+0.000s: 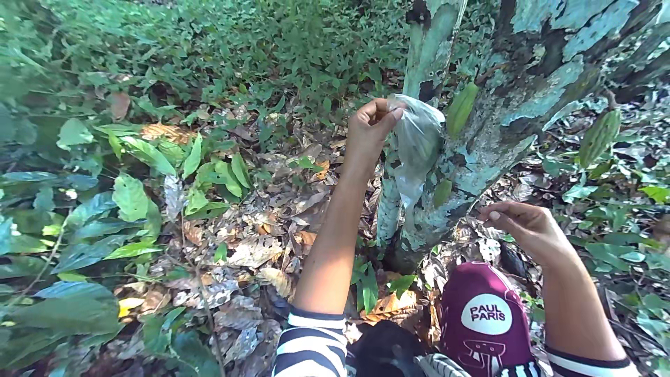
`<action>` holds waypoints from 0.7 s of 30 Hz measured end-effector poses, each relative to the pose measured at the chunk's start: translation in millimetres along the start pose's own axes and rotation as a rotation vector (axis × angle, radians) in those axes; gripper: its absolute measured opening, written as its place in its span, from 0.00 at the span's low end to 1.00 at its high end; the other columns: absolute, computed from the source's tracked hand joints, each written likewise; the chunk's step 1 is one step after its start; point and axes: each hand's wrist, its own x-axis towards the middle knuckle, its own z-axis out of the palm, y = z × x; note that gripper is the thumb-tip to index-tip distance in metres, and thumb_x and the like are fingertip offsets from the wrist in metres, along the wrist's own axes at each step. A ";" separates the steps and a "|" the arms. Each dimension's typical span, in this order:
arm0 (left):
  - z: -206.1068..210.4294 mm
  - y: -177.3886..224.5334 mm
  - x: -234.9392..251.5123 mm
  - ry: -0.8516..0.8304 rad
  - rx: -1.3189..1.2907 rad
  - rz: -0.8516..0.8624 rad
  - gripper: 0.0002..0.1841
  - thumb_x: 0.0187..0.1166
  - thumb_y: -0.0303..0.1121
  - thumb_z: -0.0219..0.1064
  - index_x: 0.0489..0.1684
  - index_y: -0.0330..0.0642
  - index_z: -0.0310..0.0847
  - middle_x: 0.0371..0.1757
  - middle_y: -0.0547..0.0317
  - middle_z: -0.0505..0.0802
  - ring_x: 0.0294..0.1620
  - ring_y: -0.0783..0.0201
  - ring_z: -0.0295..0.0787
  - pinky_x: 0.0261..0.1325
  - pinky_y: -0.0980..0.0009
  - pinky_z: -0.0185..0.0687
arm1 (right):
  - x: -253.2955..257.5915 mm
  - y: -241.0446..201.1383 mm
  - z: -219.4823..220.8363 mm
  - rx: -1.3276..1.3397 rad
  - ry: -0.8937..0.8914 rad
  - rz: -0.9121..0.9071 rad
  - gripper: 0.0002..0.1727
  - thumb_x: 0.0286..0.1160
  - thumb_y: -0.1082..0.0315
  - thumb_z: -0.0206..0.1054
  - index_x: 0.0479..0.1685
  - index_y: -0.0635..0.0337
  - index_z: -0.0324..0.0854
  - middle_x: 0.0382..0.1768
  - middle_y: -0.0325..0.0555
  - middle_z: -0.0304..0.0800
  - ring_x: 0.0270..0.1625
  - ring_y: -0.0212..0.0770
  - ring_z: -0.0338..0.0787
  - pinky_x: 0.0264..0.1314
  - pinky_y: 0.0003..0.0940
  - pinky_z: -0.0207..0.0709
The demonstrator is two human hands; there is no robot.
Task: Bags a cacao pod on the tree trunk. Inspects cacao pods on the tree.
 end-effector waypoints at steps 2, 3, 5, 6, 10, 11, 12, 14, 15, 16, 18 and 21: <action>1.2 5.5 2.8 0.029 -0.075 -0.046 0.03 0.81 0.21 0.65 0.41 0.39 0.83 0.34 0.66 0.87 0.34 0.77 0.82 0.38 0.81 0.79 | 2.0 -20.2 -1.1 -0.007 -0.045 -0.099 0.11 0.77 0.68 0.63 0.52 0.58 0.87 0.44 0.33 0.95 0.44 0.28 0.94 0.53 0.27 0.88; 1.3 7.3 3.5 0.038 -0.093 -0.065 0.04 0.82 0.22 0.63 0.42 0.40 0.83 0.34 0.66 0.87 0.35 0.76 0.82 0.40 0.79 0.79 | 3.9 -33.2 -0.5 -0.021 -0.050 -0.161 0.10 0.76 0.66 0.66 0.51 0.55 0.88 0.44 0.31 0.95 0.43 0.27 0.93 0.51 0.27 0.89; 1.5 9.0 4.2 0.051 -0.107 -0.086 0.04 0.84 0.24 0.62 0.44 0.39 0.84 0.35 0.65 0.87 0.36 0.74 0.82 0.41 0.78 0.79 | 10.4 -64.3 4.4 -0.087 -0.026 -0.308 0.10 0.74 0.65 0.69 0.49 0.54 0.90 0.44 0.30 0.94 0.41 0.24 0.91 0.47 0.23 0.88; 1.6 8.8 4.0 0.053 -0.114 -0.094 0.05 0.84 0.24 0.62 0.43 0.39 0.84 0.34 0.65 0.87 0.36 0.74 0.82 0.41 0.77 0.79 | 15.0 -80.5 7.2 -0.138 -0.003 -0.393 0.10 0.74 0.66 0.69 0.49 0.56 0.90 0.45 0.32 0.93 0.41 0.24 0.90 0.47 0.22 0.87; 0.7 7.5 2.7 0.059 -0.141 -0.101 0.06 0.85 0.24 0.61 0.43 0.39 0.85 0.34 0.64 0.87 0.35 0.73 0.82 0.40 0.77 0.79 | 41.7 -143.2 17.7 -0.441 0.083 -0.695 0.12 0.79 0.68 0.66 0.50 0.66 0.89 0.49 0.48 0.91 0.46 0.30 0.90 0.51 0.25 0.86; 0.5 7.5 2.3 0.061 -0.138 -0.099 0.06 0.85 0.24 0.60 0.44 0.39 0.84 0.35 0.64 0.87 0.36 0.73 0.82 0.42 0.77 0.80 | 50.4 -157.0 21.4 -0.513 0.096 -0.747 0.12 0.82 0.68 0.64 0.50 0.68 0.90 0.49 0.54 0.91 0.45 0.35 0.90 0.50 0.28 0.84; 0.8 7.4 1.7 0.068 -0.130 -0.097 0.06 0.84 0.23 0.60 0.44 0.39 0.84 0.35 0.65 0.87 0.36 0.74 0.82 0.42 0.77 0.79 | 59.2 -170.1 25.9 -0.591 0.100 -0.783 0.13 0.83 0.69 0.63 0.51 0.67 0.90 0.48 0.57 0.91 0.44 0.39 0.90 0.49 0.32 0.84; 1.4 7.7 0.9 0.072 -0.111 -0.095 0.06 0.84 0.22 0.60 0.44 0.39 0.84 0.36 0.65 0.87 0.37 0.75 0.82 0.42 0.78 0.78 | 78.8 -192.2 36.7 -0.733 0.072 -0.818 0.13 0.85 0.70 0.60 0.52 0.66 0.89 0.50 0.60 0.92 0.46 0.50 0.92 0.50 0.43 0.83; 1.2 7.8 0.1 0.071 -0.103 -0.095 0.07 0.84 0.22 0.60 0.46 0.38 0.85 0.38 0.64 0.88 0.38 0.74 0.82 0.42 0.78 0.78 | 90.1 -200.8 42.6 -0.790 0.038 -0.804 0.14 0.86 0.70 0.59 0.54 0.65 0.89 0.51 0.61 0.91 0.48 0.55 0.92 0.52 0.50 0.82; 1.1 8.1 -1.0 0.069 -0.089 -0.095 0.08 0.83 0.22 0.60 0.48 0.38 0.85 0.40 0.63 0.89 0.40 0.73 0.83 0.43 0.77 0.79 | 101.6 -208.6 48.2 -0.853 -0.012 -0.753 0.14 0.87 0.71 0.57 0.56 0.65 0.88 0.53 0.62 0.90 0.51 0.59 0.91 0.55 0.56 0.81; 0.8 8.7 -2.2 0.058 -0.074 -0.089 0.10 0.83 0.21 0.59 0.53 0.35 0.86 0.44 0.59 0.90 0.44 0.71 0.84 0.48 0.74 0.80 | 126.2 -222.6 58.3 -0.997 -0.135 -0.580 0.14 0.87 0.74 0.55 0.59 0.67 0.86 0.58 0.65 0.87 0.60 0.66 0.88 0.62 0.63 0.79; 1.1 9.0 -2.2 0.056 -0.068 -0.082 0.11 0.82 0.20 0.61 0.56 0.35 0.85 0.44 0.60 0.90 0.45 0.71 0.85 0.49 0.74 0.80 | 158.2 -229.1 71.6 -1.191 -0.283 -0.356 0.11 0.82 0.76 0.62 0.55 0.72 0.84 0.54 0.71 0.85 0.61 0.74 0.85 0.59 0.70 0.77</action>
